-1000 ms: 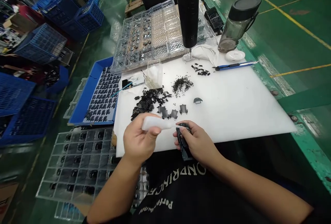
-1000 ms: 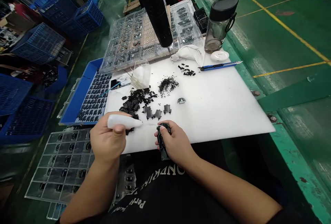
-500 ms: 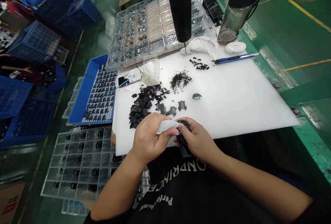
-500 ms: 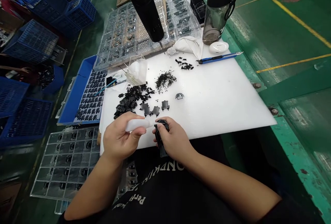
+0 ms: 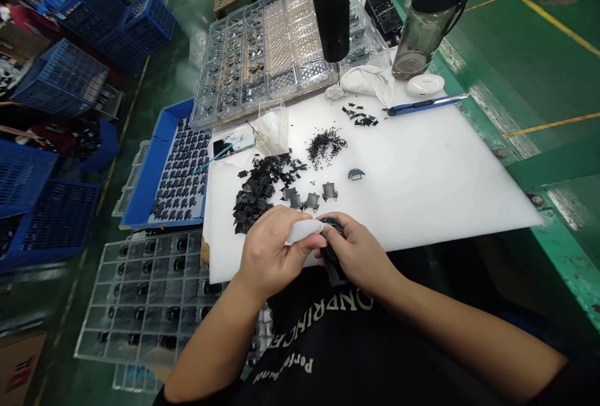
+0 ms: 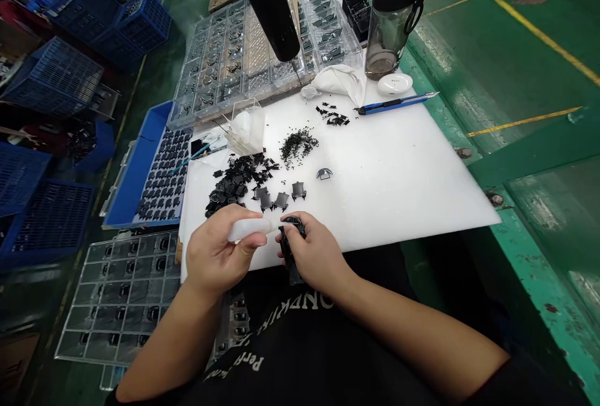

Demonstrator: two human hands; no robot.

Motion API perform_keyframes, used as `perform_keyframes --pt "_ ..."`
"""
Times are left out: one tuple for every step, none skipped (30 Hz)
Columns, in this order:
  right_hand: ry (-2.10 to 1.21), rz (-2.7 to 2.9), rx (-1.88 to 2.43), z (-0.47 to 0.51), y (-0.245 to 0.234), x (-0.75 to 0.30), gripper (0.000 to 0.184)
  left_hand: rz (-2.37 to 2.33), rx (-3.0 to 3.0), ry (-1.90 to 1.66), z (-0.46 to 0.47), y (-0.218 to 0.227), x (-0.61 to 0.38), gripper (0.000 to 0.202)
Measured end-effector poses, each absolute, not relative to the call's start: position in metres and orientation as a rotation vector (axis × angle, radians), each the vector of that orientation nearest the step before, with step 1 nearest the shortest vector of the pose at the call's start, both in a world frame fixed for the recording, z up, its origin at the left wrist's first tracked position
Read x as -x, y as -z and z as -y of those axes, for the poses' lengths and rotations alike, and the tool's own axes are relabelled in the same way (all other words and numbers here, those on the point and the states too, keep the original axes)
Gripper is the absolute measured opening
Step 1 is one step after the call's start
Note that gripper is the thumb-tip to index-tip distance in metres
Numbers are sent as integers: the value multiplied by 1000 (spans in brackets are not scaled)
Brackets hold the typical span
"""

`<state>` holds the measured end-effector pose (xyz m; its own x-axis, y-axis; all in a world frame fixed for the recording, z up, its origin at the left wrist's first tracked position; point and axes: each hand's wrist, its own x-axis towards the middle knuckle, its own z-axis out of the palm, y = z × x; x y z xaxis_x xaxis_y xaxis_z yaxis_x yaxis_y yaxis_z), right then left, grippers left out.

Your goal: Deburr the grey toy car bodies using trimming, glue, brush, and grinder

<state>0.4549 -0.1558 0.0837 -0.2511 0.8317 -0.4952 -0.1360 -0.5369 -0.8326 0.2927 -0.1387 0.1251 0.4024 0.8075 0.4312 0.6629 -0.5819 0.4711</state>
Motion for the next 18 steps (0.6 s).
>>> perform_keyframes --pt "-1860 883 1327 156 -84 -455 21 -1315 -2427 -931 139 -125 -292 31" --pt "-1863 878 1330 156 -84 -455 21 -1332 -2420 -925 139 -126 -292 32" --pt "-1867 873 1332 156 -84 -455 21 -1348 -2414 -920 139 -126 -292 33" --pt "-1869 872 1335 156 -85 -455 22 -1359 -2411 -919 139 -126 -292 34" --pt "-1870 873 1337 156 -85 -455 22 -1361 -2412 -919 139 -127 -292 34" --pt "-1868 875 1338 156 -85 -455 21 -1355 -2416 -922 139 -127 -292 34" --pt "-1867 878 1337 156 -85 -455 21 -1344 -2421 -925 139 -127 -292 34" --pt "-1866 882 1336 156 -85 -455 21 -1333 -2422 -929 139 -127 -293 33" --pt "-1865 886 1335 156 -85 -455 21 -1326 -2420 -931 139 -127 -293 33" --pt "-1865 889 1334 156 -85 -455 21 -1326 -2416 -934 139 -127 -293 33" --pt "-1864 890 1335 156 -85 -455 21 -1330 -2411 -937 139 -126 -294 33" --pt "-1863 890 1337 156 -85 -455 22 -1334 -2406 -938 139 -126 -294 33" --pt "-1861 890 1339 156 -85 -455 22 -1331 -2403 -939 139 -125 -293 33" --pt "-1858 890 1342 156 -85 -455 22 -1324 -2400 -938 139 -124 -293 33" --pt "-1857 889 1343 156 -84 -455 23 -1317 -2392 -936 139 -123 -292 32" --pt "-1859 887 1342 156 -84 -455 23 -1317 -2374 -934 140 -122 -291 32" --pt "-1863 880 1335 156 -83 -455 23 -1326 -2342 -943 141 -122 -289 32" --pt "-1869 867 1324 156 -82 -455 23 -1346 -2299 -976 143 -121 -287 32"
